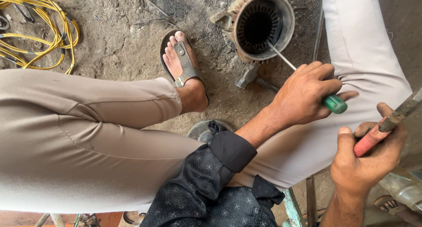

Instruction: The person uses a hammer and a screwdriver to repeatedly tap and pry at the interior of a cylindrical metal motor component resting on the floor. The person holds the screwdriver in the left hand and strikes it with the hammer in the right hand.

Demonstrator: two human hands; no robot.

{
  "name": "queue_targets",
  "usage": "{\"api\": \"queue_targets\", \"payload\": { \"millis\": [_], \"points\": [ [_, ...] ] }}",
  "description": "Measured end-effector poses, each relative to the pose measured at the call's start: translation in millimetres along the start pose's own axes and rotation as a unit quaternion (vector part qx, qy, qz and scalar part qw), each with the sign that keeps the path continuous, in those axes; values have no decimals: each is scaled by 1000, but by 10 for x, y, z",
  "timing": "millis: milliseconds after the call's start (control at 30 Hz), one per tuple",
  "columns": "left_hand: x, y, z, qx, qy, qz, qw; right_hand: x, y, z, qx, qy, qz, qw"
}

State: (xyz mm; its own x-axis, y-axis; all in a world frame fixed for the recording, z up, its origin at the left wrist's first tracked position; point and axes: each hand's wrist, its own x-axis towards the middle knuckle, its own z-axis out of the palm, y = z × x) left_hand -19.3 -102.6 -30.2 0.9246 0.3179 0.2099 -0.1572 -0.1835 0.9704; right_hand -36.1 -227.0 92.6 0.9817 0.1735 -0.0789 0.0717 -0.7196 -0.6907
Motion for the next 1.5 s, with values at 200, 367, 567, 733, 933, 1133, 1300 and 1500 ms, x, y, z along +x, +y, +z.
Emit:
{"api": "queue_targets", "payload": {
  "millis": [200,367,567,733,933,1133,1300,1500],
  "points": [
    [52,-32,15,-11,-32,-16,999,14,-23,-10,1,-2,-1,1000],
    [94,-35,-17,-12,-57,-25,998,28,-59,2,8,-3,6,1000],
    [56,-57,5,-2,-63,-19,998,-132,158,-49,-30,14,-62,997],
    [-7,-128,64,-10,-63,-10,998,-305,374,-76,-38,91,-95,991],
    [114,-143,-28,-30,-42,56,997,-130,391,-143,-39,-27,39,998],
    [-25,-143,74,7,-61,4,998,-337,267,-418,7,72,10,997],
    [-60,-232,132,-19,-55,12,998,-379,151,-274,-38,255,57,965],
    [153,-102,-123,-33,-34,53,997,-143,-75,-41,-201,-64,-39,977]
  ]
}}
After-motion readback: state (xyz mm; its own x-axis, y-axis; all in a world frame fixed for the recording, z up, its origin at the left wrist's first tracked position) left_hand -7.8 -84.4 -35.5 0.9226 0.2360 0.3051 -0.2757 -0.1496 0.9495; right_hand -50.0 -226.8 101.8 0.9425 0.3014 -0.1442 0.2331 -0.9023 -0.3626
